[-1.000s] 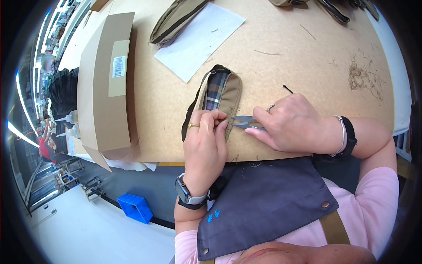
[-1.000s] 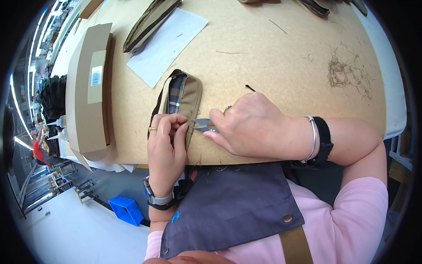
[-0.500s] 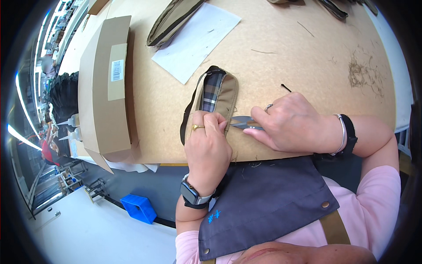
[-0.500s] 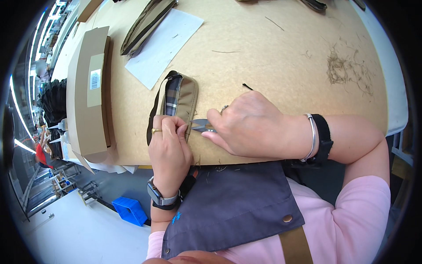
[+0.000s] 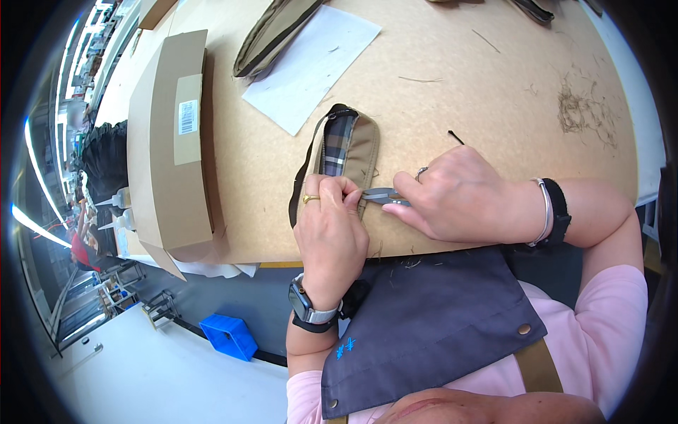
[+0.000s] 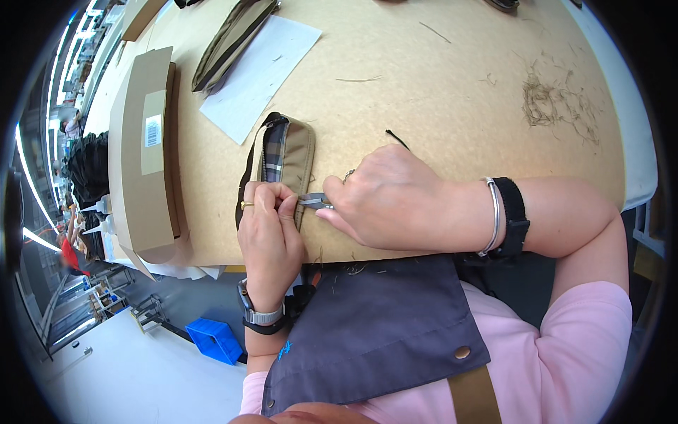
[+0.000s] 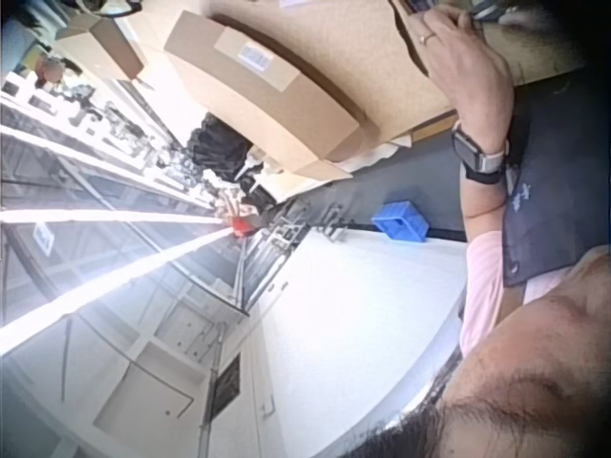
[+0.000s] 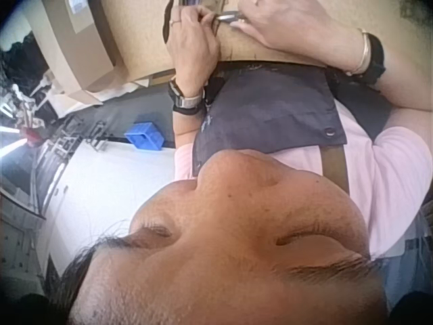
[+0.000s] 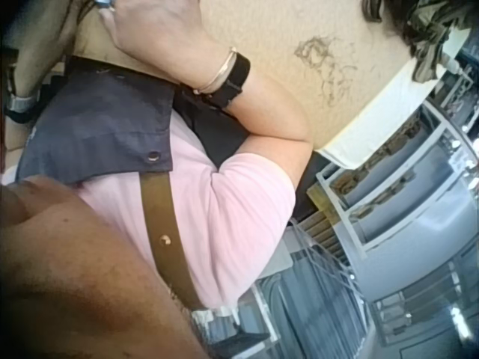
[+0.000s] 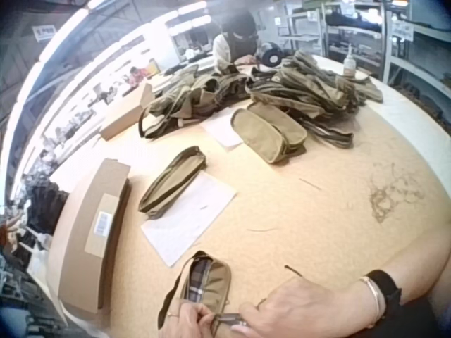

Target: Trimming loose threads and inspecting small canvas/leather pouches in a workshop.

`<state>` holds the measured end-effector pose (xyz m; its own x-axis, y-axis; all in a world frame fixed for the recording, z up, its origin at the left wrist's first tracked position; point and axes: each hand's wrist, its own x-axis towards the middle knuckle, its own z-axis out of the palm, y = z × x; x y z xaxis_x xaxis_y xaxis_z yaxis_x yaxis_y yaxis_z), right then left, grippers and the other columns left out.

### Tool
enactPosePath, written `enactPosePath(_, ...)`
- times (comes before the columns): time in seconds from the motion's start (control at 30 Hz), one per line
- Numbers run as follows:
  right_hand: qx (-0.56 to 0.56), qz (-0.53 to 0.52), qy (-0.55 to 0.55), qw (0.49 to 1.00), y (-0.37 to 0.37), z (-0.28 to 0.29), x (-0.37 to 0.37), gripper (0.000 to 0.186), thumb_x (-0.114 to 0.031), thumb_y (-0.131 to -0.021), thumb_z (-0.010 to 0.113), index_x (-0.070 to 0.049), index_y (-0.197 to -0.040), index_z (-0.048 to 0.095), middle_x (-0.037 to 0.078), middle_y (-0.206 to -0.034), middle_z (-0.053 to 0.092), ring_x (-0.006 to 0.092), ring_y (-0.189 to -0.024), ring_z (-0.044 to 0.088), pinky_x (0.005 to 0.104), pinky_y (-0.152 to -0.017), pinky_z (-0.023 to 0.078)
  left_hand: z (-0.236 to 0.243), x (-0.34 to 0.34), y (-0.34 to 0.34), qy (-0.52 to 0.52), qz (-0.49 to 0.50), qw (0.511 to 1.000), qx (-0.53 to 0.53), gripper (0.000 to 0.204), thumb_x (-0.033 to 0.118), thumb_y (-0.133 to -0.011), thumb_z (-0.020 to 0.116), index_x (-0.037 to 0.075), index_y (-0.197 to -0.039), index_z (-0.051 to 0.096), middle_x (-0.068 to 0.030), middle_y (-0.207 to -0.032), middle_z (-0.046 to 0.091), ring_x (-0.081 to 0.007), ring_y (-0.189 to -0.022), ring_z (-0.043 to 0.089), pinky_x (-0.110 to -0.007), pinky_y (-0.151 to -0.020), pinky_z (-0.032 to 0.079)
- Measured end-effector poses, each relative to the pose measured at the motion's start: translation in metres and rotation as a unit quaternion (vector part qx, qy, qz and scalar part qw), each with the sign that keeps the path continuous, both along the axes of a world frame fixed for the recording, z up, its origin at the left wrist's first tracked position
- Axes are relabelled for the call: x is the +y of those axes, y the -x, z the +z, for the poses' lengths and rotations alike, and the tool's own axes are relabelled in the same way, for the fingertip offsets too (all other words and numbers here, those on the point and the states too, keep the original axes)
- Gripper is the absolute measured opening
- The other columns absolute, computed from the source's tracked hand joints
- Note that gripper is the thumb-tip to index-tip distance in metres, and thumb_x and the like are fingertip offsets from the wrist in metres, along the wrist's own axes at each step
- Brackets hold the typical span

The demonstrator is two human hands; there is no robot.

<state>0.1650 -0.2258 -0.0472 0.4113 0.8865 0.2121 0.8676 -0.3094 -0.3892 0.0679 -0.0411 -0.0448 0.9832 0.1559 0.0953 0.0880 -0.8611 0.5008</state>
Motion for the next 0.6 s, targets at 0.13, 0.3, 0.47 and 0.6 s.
enactPosePath(0.13,0.008,-0.007,-0.016,1.000,0.0007,-0.0018,0.0006,0.036,-0.036,-0.089,0.072,-0.005,-0.076,0.060,0.010,-0.047,0.052,0.0293,-0.044,0.058,0.0400,-0.045,0.046,0.0000,-0.0003,-0.0004,0.003,0.000,1.000,-0.001,0.002,-0.001,-0.095,0.057,0.000,-0.096,0.056,-0.0164,-0.092,0.056,-0.0373,-0.079,0.057,-0.044,-0.069,0.044)
enactPosePath(0.3,0.010,-0.007,-0.009,1.000,0.0012,-0.0025,0.0016,0.036,-0.036,-0.089,0.072,-0.005,-0.076,0.060,0.010,-0.047,0.053,0.0293,-0.044,0.059,0.0399,-0.045,0.047,0.0006,-0.0016,-0.0005,0.006,0.005,1.000,-0.001,0.001,0.000,-0.096,0.057,0.000,-0.096,0.057,-0.0163,-0.092,0.056,-0.0368,-0.079,0.057,-0.044,-0.069,0.044)
enactPosePath(0.47,0.013,-0.004,-0.019,1.000,0.0006,-0.0025,0.0011,0.035,-0.035,-0.090,0.072,-0.006,-0.075,0.059,0.010,-0.047,0.053,0.0293,-0.045,0.060,0.0399,-0.045,0.047,0.0012,-0.0013,-0.0012,0.005,0.001,1.000,0.000,0.001,0.000,-0.096,0.057,-0.001,-0.096,0.056,-0.0166,-0.092,0.056,-0.0368,-0.079,0.057,-0.044,-0.070,0.044)
enactPosePath(0.6,0.006,-0.011,-0.016,1.000,0.0009,-0.0018,0.0012,0.034,-0.034,-0.090,0.072,-0.006,-0.075,0.059,0.010,-0.047,0.053,0.0295,-0.045,0.060,0.0403,-0.045,0.047,-0.0025,0.0023,-0.0004,-0.020,-0.012,1.000,-0.007,0.008,0.002,-0.093,0.062,0.003,-0.098,0.056,-0.0141,-0.099,0.059,-0.0377,-0.079,0.062,-0.048,-0.064,0.048)
